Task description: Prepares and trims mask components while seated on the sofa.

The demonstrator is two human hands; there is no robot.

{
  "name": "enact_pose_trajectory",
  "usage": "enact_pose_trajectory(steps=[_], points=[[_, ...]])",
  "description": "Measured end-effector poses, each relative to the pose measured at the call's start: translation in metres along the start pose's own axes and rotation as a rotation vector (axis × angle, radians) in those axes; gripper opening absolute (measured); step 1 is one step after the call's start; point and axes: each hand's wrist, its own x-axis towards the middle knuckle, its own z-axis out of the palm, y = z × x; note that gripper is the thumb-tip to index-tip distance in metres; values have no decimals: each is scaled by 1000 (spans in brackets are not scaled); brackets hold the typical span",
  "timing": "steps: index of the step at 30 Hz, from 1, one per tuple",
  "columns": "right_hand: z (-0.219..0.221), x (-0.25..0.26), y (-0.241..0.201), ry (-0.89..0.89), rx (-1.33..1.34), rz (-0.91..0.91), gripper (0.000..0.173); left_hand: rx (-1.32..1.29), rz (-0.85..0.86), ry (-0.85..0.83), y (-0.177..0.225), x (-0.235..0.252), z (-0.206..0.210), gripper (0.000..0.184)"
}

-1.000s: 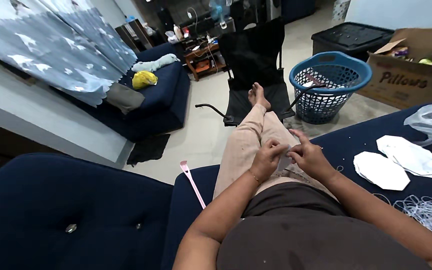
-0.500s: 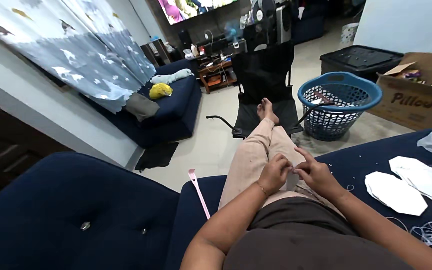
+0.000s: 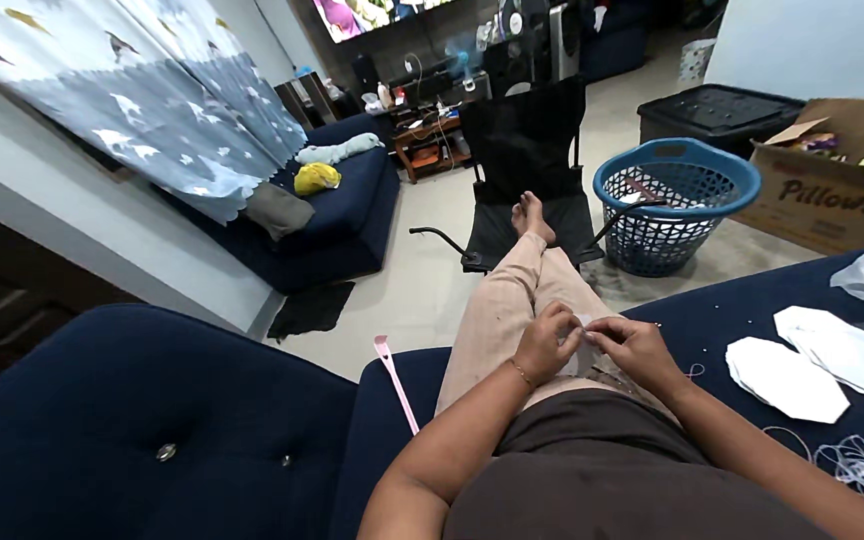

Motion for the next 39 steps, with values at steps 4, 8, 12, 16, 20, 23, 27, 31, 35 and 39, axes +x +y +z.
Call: enact_pose_trajectory(steps=[4, 8, 12, 16, 20, 23, 27, 31, 35, 39], points=[[0, 0, -1, 3, 18, 13, 13, -8, -5, -3, 0, 0, -1, 15], [0, 0, 0, 14, 66, 9, 13, -25, -2, 8, 1, 0, -1, 14], [2, -1, 0, 46, 68, -35, 14, -38, -6, 13, 1, 1, -1, 14], [3, -1, 0, 117, -12, -114, 16, -59, -1, 33, 3, 2, -3, 13], [2, -1, -2, 198, -81, -159, 16, -112, -63, 53, 6, 1, -4, 27], [3, -2, -2, 227, -93, -188, 16, -171, -175, 55, 8, 1, -3, 42], [6, -2, -1, 244, -117, -229, 17, -202, -227, 38, 8, 0, -4, 45], [7, -1, -3, 256, -119, -272, 17, -218, -239, 29, 9, 0, -3, 44], [10, 0, 0, 273, -142, -329, 17, -231, -225, 26, 8, -1, -3, 43], [12, 1, 4, 271, -160, -349, 17, -247, -225, 24, 7, -1, -2, 41]])
